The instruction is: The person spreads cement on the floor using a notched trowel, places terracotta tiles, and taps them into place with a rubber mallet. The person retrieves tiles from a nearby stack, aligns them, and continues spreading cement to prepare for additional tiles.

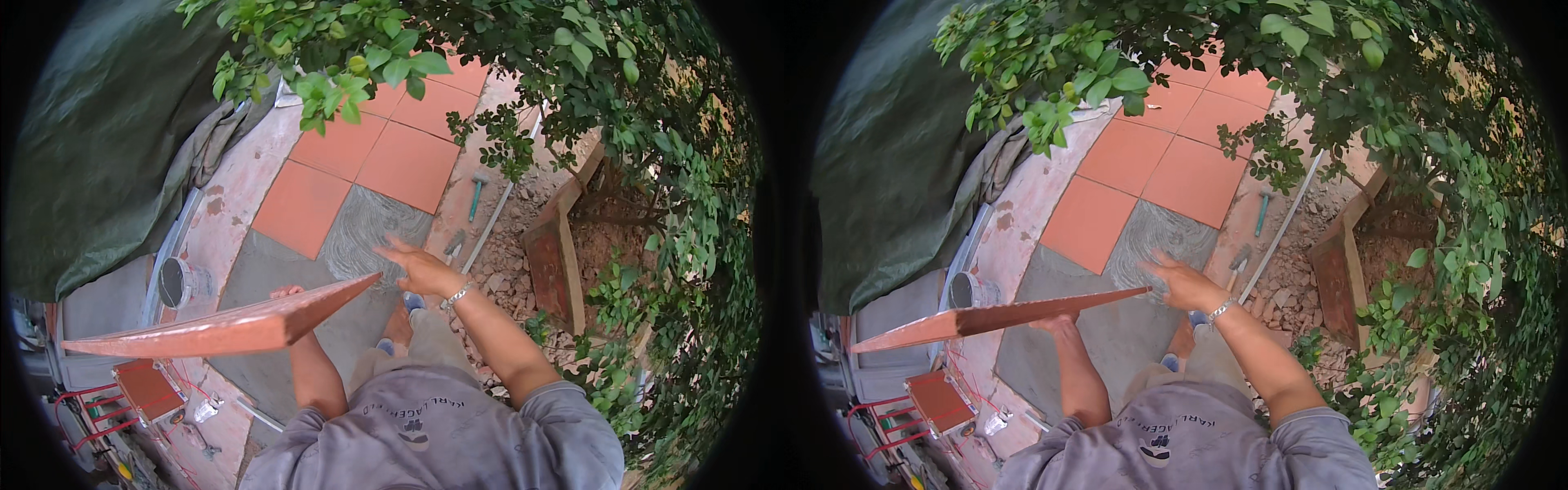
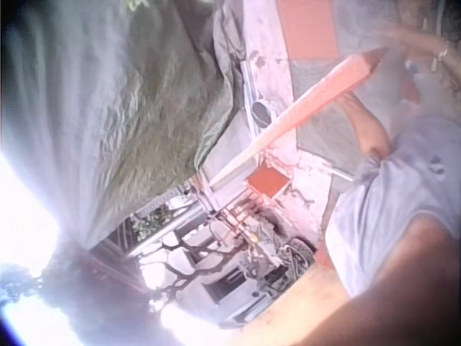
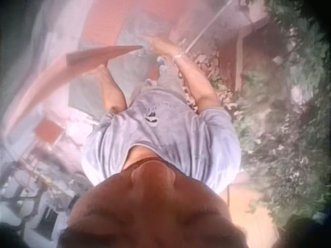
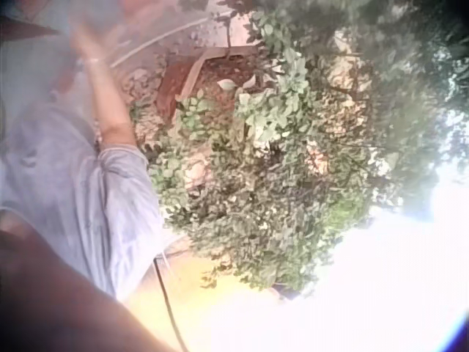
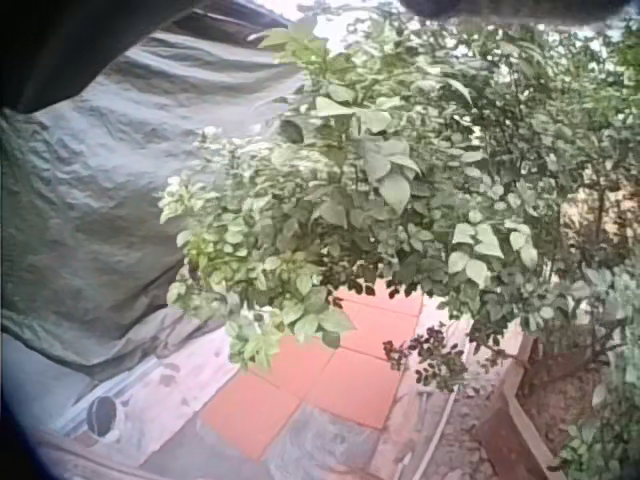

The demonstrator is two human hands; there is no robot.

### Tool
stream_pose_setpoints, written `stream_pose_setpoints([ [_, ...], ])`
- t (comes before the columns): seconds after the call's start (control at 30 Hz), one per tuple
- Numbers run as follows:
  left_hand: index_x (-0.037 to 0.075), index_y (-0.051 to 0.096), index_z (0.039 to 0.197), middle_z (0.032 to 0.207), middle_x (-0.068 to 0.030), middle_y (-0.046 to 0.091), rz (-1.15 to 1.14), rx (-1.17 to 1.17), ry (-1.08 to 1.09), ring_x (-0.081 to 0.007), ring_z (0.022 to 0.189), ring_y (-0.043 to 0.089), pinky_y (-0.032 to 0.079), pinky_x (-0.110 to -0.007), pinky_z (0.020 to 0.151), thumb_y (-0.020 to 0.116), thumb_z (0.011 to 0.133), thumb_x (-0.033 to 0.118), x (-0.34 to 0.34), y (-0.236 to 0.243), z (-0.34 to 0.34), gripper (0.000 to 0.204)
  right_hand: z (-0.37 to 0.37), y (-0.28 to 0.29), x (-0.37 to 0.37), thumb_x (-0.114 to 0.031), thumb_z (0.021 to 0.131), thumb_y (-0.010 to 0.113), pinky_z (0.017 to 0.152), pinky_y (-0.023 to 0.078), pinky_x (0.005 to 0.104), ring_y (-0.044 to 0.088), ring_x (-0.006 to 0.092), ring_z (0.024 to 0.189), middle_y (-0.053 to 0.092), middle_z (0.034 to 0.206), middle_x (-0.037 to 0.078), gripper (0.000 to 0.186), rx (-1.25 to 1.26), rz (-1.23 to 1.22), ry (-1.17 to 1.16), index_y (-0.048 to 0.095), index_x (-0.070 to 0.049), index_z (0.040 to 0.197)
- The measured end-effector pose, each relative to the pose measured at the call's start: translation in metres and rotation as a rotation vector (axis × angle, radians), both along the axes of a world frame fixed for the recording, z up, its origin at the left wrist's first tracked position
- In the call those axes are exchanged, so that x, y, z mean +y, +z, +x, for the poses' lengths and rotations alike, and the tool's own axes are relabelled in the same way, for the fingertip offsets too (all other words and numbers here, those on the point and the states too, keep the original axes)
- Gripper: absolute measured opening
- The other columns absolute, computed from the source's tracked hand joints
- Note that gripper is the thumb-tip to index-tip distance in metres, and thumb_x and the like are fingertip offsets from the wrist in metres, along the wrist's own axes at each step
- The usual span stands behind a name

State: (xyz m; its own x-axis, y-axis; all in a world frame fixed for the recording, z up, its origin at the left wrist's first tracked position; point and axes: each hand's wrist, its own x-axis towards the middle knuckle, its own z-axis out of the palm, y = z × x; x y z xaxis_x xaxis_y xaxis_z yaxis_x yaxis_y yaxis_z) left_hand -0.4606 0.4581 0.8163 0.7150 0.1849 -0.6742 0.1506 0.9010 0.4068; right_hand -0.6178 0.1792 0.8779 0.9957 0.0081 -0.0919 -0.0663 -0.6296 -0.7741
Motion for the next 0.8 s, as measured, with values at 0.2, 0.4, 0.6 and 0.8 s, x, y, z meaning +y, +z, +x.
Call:
stream_pose_setpoints([
  [0.2,0.023,0.055,0.064,0.063,0.0105,0.051,-0.116,-0.156,-0.070,-0.0074,0.059,0.048,0.043,-0.030,0.071,0.055,0.091,0.014,0.002,-0.065,0.026,0.028,0.017,0.004,-0.012,-0.014,0.086,0.074,0.097,0.049,0.0461,0.059,0.0389,0.118,0.060,0.128,0.020,0.049,-0.076,0.007,0.051,0.058,-0.011,0.132],
  [0.4,0.027,0.042,0.063,0.058,0.0116,0.036,-0.679,-0.234,-0.147,-0.0082,0.052,0.039,0.034,-0.030,0.057,0.056,0.088,0.044,0.020,-0.122,0.043,0.033,0.000,-0.027,-0.007,-0.021,0.089,0.070,0.077,0.053,0.0493,0.067,0.0384,0.093,0.069,0.094,0.018,0.021,-0.144,-0.181,-0.166,0.064,-0.007,0.103],
  [0.6,0.028,0.045,0.062,0.059,0.0164,0.041,-0.923,-0.874,-0.292,-0.0030,0.052,0.035,0.034,-0.029,0.067,0.052,0.094,0.012,0.017,-0.189,0.049,0.037,-0.077,-0.078,-0.069,-0.026,0.081,0.079,0.092,0.054,0.0470,0.065,0.0384,0.113,0.066,0.121,0.027,0.056,1.007,-0.563,0.259,0.062,-0.007,0.131],
  [0.8,0.022,0.061,0.096,0.097,0.0051,0.059,-0.344,-0.573,-0.011,-0.0124,0.086,0.055,0.044,-0.037,0.084,0.042,0.102,0.042,0.028,-0.188,0.013,0.028,-0.006,0.030,-0.046,-0.043,0.077,0.084,0.116,0.035,0.0435,0.040,0.0410,0.142,0.038,0.156,0.026,0.103,-0.035,0.114,0.240,0.031,-0.003,0.156],
])
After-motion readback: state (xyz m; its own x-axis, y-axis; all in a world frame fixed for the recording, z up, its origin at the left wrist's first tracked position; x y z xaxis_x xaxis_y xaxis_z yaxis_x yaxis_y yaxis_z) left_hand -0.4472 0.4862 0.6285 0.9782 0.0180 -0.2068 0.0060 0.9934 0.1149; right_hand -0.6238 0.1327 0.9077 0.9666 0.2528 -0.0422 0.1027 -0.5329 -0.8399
